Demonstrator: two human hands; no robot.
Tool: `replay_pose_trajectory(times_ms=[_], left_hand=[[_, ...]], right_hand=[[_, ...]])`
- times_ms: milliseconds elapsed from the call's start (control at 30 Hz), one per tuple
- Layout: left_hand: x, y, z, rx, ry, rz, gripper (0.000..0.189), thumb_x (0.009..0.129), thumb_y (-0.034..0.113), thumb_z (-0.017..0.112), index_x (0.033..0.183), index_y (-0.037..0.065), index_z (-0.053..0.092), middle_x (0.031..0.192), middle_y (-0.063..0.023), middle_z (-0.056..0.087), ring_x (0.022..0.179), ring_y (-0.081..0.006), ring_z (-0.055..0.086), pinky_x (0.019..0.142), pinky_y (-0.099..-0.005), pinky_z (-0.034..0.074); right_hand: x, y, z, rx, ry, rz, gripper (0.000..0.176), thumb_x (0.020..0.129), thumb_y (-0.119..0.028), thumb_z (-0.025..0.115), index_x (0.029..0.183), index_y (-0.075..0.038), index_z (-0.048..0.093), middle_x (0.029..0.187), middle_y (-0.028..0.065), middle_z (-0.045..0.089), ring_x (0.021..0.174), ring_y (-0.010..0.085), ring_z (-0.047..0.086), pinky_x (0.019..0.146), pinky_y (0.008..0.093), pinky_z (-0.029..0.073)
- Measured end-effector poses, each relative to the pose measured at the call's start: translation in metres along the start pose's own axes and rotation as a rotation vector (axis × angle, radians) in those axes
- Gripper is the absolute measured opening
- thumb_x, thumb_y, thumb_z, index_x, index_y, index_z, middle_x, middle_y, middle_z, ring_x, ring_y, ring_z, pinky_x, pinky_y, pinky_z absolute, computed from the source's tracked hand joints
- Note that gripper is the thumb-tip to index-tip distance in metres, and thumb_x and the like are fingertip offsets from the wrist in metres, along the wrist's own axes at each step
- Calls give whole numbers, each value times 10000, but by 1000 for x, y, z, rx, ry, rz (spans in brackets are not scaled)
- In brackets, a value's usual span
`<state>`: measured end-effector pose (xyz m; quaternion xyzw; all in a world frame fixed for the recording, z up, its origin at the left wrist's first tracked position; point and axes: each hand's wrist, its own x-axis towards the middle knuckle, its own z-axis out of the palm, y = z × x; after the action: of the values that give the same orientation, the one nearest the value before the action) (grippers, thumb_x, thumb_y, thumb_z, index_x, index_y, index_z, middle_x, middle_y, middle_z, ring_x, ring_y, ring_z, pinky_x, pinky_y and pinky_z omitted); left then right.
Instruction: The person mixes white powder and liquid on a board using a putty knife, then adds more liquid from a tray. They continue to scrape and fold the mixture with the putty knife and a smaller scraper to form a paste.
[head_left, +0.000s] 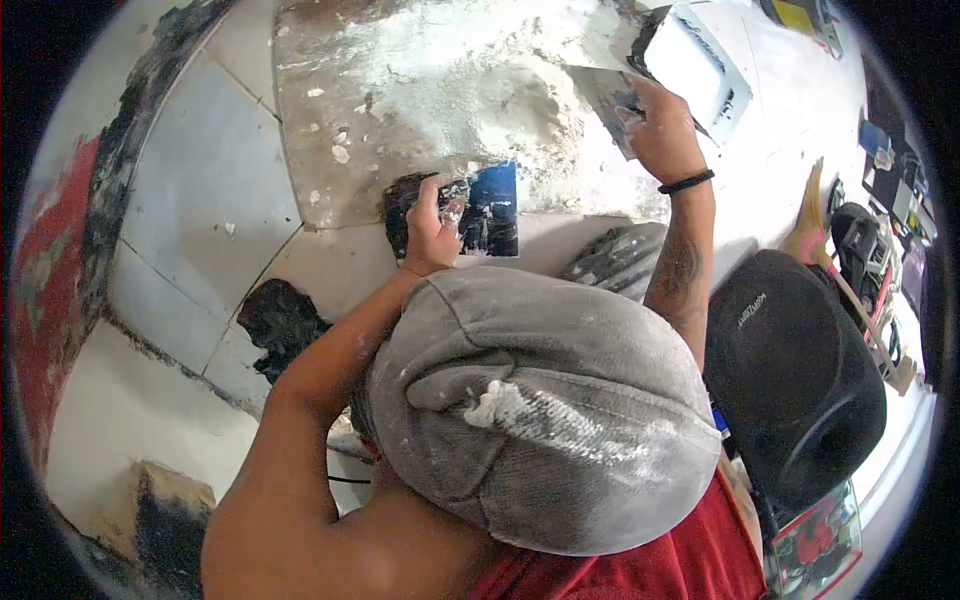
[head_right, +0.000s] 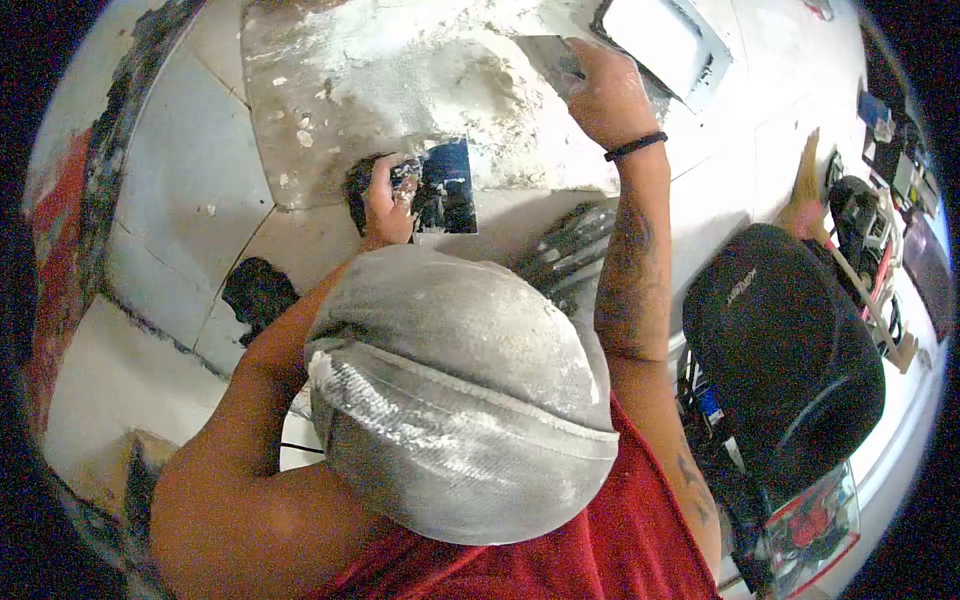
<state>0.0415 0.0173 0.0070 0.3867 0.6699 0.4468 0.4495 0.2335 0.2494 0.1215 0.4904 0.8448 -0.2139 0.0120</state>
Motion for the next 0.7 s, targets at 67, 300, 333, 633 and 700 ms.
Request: replay_pose_trajectory(times_ms=[67,300,333,633,700], left_hand=[[0,0,-1,20,-9,-25,250,851,62,531,1091,5,492,943,-199,597,847,-347,605,744,-364,463],[-1,-3,0,15,-9,-11,252,865,124,514,1071,-20,512,959,-178,586,876,-314,597,787,-359,458],[1,0,1,11,8,36,255,864,122,515,1073,-25,513,962,-177,585,873,-315,592,792,-361,456],[0,0,1,61,4,28,227,858,68,519,1070,-15,512,943,-177,593,854,-295,595,770,-348,458],[1,3,2,48,13,23,224,853,50,520,1068,-13,512,924,-173,598,836,-287,598,759,-346,461]], right_hand=[[-13,17,4,61,119,90,338,735,-60,650,1044,61,588,962,246,625,901,360,614,794,374,469],[-67,108,63,489,366,391,257,725,-89,718,880,78,600,813,150,653,721,222,605,681,336,472],[-72,120,75,493,361,435,270,722,-76,721,889,93,594,811,149,650,726,216,603,681,335,474],[-57,154,124,518,329,753,526,671,-207,806,988,138,567,929,246,633,861,297,605,755,371,465],[-40,122,92,372,242,626,474,687,-237,794,906,122,576,859,229,630,803,309,606,694,413,464]])
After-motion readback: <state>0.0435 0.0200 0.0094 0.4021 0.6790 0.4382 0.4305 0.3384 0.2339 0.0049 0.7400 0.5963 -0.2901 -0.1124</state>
